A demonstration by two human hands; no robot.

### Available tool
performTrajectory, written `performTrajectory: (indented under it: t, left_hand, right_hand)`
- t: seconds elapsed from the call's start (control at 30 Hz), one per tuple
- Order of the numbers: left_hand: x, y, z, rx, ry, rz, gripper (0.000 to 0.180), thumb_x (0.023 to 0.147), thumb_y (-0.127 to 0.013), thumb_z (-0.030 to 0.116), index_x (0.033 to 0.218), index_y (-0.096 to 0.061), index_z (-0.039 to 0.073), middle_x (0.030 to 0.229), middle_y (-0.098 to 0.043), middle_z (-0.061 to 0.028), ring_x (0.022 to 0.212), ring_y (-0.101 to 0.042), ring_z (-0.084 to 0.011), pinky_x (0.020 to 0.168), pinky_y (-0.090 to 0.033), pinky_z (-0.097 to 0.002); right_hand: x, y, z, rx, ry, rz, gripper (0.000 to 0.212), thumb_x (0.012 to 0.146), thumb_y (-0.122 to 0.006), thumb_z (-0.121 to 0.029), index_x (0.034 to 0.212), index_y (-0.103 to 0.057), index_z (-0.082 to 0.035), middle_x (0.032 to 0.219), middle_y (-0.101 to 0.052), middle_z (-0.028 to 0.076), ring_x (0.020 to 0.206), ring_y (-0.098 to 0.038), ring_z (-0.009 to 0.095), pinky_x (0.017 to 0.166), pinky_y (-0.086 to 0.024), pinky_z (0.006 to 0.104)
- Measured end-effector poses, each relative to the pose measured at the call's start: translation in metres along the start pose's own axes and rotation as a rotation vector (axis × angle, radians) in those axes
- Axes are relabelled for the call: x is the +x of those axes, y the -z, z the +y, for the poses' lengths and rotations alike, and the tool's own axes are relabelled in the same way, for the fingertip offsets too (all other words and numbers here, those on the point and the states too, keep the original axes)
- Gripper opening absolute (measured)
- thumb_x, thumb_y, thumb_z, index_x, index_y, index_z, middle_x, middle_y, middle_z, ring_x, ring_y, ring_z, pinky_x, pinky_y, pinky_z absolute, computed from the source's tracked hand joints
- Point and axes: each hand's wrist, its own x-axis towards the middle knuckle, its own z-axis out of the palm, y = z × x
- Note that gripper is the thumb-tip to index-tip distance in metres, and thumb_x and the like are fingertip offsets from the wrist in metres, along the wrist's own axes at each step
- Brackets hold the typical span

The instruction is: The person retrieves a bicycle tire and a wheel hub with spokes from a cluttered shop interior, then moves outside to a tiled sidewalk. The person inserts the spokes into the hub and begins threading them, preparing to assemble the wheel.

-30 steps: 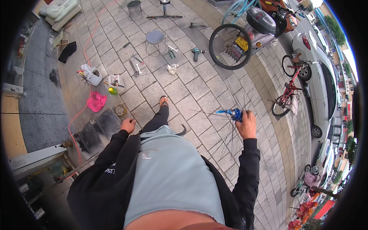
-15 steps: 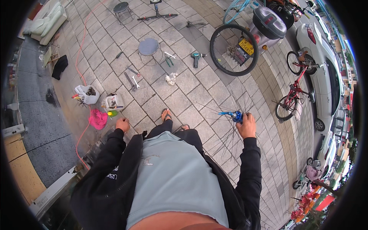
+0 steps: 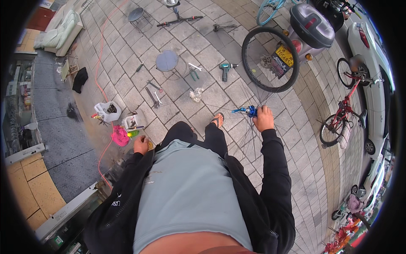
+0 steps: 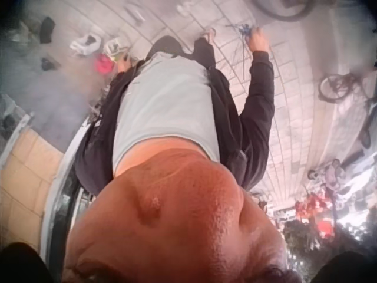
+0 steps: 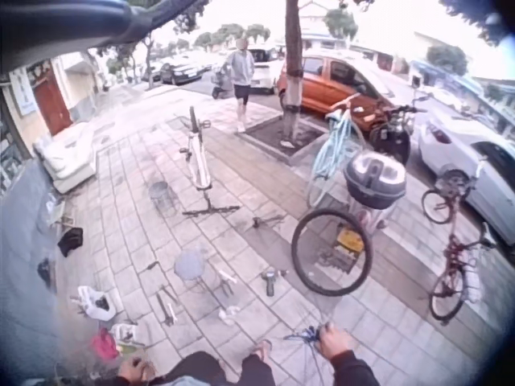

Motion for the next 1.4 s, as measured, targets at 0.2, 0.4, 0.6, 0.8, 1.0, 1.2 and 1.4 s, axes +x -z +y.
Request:
performTrajectory:
  t: [0.2,0.4,0.6,0.8,1.0,1.2,1.4]
  left_hand:
    - [0.003,0.021,0.054,-0.211,0.159,0.007,0.038,0.099,-0.061,0.014,0.13,-0.061,-0.007,0.098,-0.07,-0.0168,0.066,-0.068,-0.0185,0.057,-0.057,-0.0313]
    - [0.072,-0.016,0.136,-0.162,0.153,-0.291,0.036,0.101,-0.061,0.015,0.131,-0.059,-0.006,0.102,-0.069,-0.0131,0.064,-0.066,-0.0151,0.054,-0.055,-0.0283]
    - [0.16,-0.127,0.192,-0.299,0.348,-0.536,0.034,0.102,-0.062,0.015,0.132,-0.059,-0.001,0.103,-0.07,-0.0115,0.062,-0.066,-0.0134,0.044,-0.043,-0.0238]
    - [0.168,-0.18,0.167,-0.266,0.417,-0.632,0.033,0.103,-0.061,0.014,0.132,-0.057,-0.001,0.101,-0.071,-0.0109,0.059,-0.065,-0.0136,0.041,-0.038,-0.0236]
    - [0.173,-0.18,0.148,-0.303,0.379,-0.608,0.028,0.103,-0.06,0.01,0.126,-0.057,-0.004,0.094,-0.068,-0.0095,0.059,-0.063,-0.0124,0.052,-0.048,-0.0242]
    - [0.168,-0.178,0.151,-0.222,0.206,-0.646,0.025,0.099,-0.061,0.005,0.123,-0.058,-0.004,0.092,-0.065,-0.007,0.063,-0.06,-0.0096,0.058,-0.052,-0.0229]
    - [0.174,-0.178,0.162,-0.25,0.236,-0.657,0.026,0.098,-0.061,0.003,0.123,-0.057,-0.004,0.093,-0.064,-0.0063,0.066,-0.061,-0.0089,0.059,-0.052,-0.0223]
  right_hand:
    - [0.069,-0.076,0.022,-0.003,-0.037,-0.043,0.052,0.074,-0.079,-0.02,0.118,-0.059,0.0,0.114,-0.056,0.017,0.108,-0.056,0.036,0.095,-0.047,0.0448]
    - [0.123,-0.177,0.035,0.049,-0.157,-0.027,0.049,0.074,-0.081,-0.021,0.114,-0.06,-0.002,0.114,-0.056,0.015,0.108,-0.057,0.033,0.094,-0.046,0.0433]
    - [0.169,-0.28,0.063,0.082,-0.32,0.045,0.052,0.075,-0.08,-0.021,0.118,-0.059,-0.001,0.115,-0.057,0.016,0.108,-0.057,0.034,0.094,-0.046,0.0433]
    - [0.203,-0.334,0.066,0.042,-0.43,0.172,0.057,0.077,-0.082,-0.024,0.122,-0.058,-0.001,0.122,-0.057,0.018,0.11,-0.058,0.034,0.096,-0.046,0.043]
    - [0.188,-0.448,0.064,0.002,-0.594,-0.08,0.06,0.075,-0.083,-0.024,0.125,-0.057,-0.003,0.122,-0.057,0.016,0.113,-0.058,0.033,0.097,-0.048,0.0423]
    - [0.197,-0.445,0.078,-0.022,-0.453,-0.009,0.054,0.075,-0.08,-0.015,0.122,-0.054,-0.01,0.115,-0.057,0.009,0.106,-0.059,0.029,0.091,-0.048,0.043]
    - [0.195,-0.45,0.07,-0.261,-0.426,-0.17,0.038,0.086,-0.067,-0.014,0.122,-0.056,-0.012,0.117,-0.058,0.008,0.106,-0.06,0.024,0.087,-0.047,0.0383]
